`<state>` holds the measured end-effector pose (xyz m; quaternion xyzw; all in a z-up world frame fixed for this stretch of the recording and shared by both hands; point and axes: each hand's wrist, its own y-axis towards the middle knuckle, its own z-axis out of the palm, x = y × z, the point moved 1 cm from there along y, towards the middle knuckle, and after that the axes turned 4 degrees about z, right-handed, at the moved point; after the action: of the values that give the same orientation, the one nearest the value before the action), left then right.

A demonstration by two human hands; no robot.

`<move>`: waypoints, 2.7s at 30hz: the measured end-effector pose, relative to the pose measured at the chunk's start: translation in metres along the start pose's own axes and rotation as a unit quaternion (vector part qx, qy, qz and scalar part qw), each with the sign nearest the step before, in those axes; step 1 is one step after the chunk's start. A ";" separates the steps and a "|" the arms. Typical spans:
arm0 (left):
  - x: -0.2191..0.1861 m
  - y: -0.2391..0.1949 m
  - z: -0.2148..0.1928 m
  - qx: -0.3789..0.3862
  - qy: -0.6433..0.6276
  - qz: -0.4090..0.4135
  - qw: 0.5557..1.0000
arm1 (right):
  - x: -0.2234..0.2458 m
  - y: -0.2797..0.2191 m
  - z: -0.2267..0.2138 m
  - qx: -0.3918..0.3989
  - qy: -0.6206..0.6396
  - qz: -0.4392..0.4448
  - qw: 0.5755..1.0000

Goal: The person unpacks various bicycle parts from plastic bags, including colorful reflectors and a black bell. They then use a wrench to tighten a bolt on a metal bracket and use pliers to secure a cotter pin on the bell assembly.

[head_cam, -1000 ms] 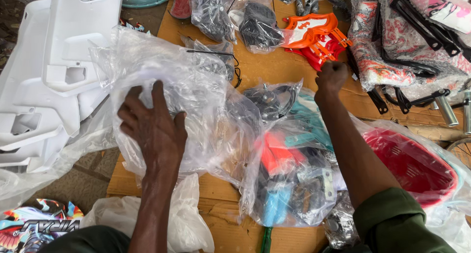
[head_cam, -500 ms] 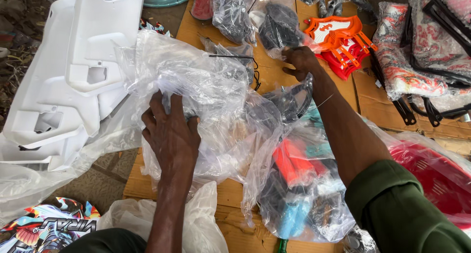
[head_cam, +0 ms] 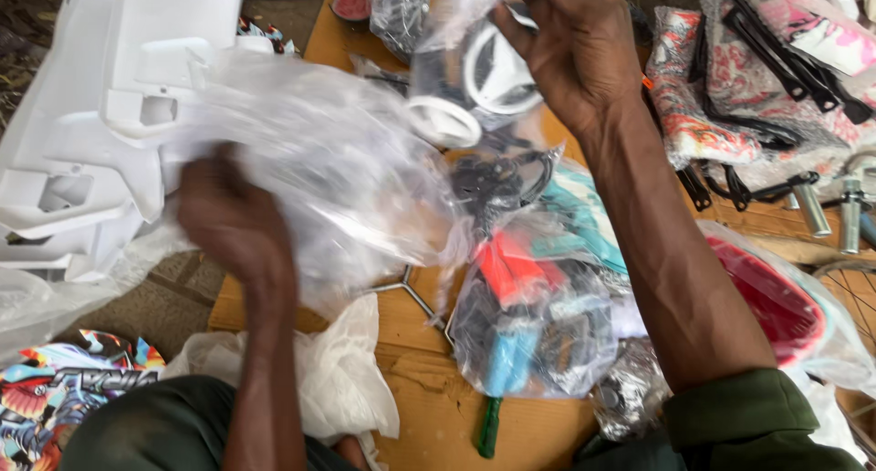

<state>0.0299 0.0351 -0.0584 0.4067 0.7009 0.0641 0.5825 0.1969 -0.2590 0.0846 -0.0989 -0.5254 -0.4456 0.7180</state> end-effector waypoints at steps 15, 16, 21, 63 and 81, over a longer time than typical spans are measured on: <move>0.060 0.017 0.019 0.186 0.103 0.169 0.963 | 0.001 -0.102 0.017 0.007 -0.749 0.303 0.590; 0.055 0.001 0.033 0.270 0.178 0.119 0.939 | -0.007 -0.119 0.005 0.062 -0.757 0.325 0.563; 0.048 -0.033 0.032 0.343 0.216 0.074 0.911 | -0.034 -0.198 -0.027 0.048 -0.712 0.318 0.624; -0.089 -0.027 -0.008 0.315 -0.341 -0.176 0.868 | -0.060 -0.111 0.112 -0.137 -0.553 -0.017 0.822; -0.115 -0.005 -0.033 0.425 -0.479 -0.281 0.715 | -0.053 -0.062 0.127 -0.035 -0.523 -0.082 0.848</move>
<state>-0.0023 -0.0293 0.0369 0.3714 0.3633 -0.6106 0.5977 0.0639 -0.1891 0.0744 -0.2991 -0.8132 -0.4036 0.2939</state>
